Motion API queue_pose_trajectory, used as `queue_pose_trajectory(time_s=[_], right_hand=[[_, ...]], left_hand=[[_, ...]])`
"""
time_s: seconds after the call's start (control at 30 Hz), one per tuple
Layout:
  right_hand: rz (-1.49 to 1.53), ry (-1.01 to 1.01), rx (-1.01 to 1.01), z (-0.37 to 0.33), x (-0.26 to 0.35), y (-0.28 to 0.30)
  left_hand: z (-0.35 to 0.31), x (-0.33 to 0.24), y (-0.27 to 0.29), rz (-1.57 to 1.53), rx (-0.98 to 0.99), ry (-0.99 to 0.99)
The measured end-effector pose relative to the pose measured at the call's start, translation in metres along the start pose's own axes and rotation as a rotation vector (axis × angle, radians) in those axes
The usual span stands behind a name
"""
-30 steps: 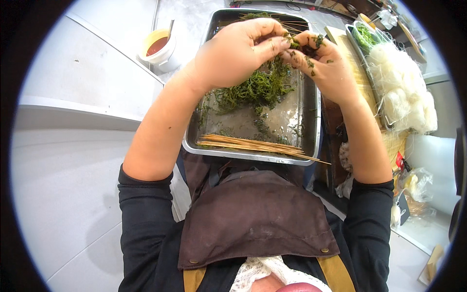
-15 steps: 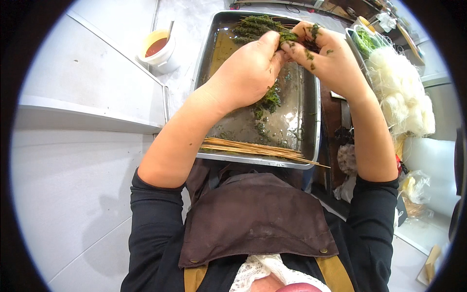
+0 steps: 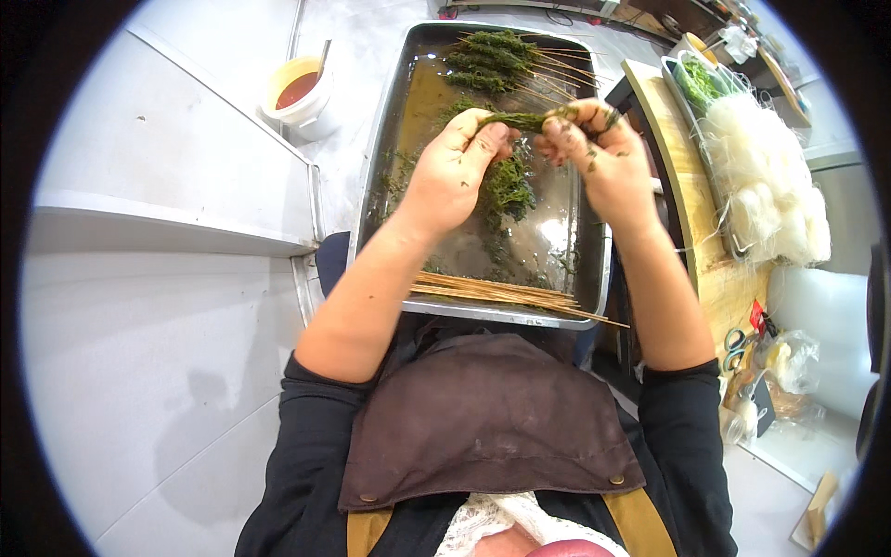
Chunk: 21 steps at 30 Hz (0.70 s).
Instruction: The person repeatedly picks up small clumps of green moss from a metal tray, wraps them around thin wooden skewers, and places the finished skewers back into the tray. The hands work continuously, forming moss bundles and arranging them in rows.
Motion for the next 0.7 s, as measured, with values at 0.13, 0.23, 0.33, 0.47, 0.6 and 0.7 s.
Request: queue_pose_trajectory(time_s=[0.13, 0.23, 0.33, 0.47, 0.6, 0.7], right_hand=[[-0.249, 0.142, -0.156, -0.013, -0.041, -0.037], [-0.662, 0.574, -0.299, -0.021, -0.044, -0.052], [-0.772, 0.657, -0.196, -0.031, -0.043, -0.053], [-0.413, 0.468, -0.265, -0.041, -0.043, -0.035], [-0.007, -0.149, 0.103, -0.036, -0.076, -0.053], [-0.091, -0.361, 0.176, -0.033, -0.088, -0.052]], left_hand=[[-0.004, 0.032, -0.018, -0.865, -0.222, 0.245], [-0.005, 0.045, -0.022, -1.027, -0.186, 0.358], [-0.011, 0.052, -0.015, -1.015, -0.238, 0.407], [-0.011, 0.047, -0.001, -0.924, -0.302, 0.347], [-0.009, 0.038, -0.004, -0.884, -0.231, 0.262], [-0.011, 0.035, 0.001, -0.689, -0.291, 0.123]])
Point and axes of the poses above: each hand's wrist, its own z-axis towards the middle knuckle, its own y-axis out of the back of the hand, x = y × z, the point moved 4 cm from there along z, towards the middle knuckle, and after that the axes turned 7 degrees about -x, right-handed, at the moved point
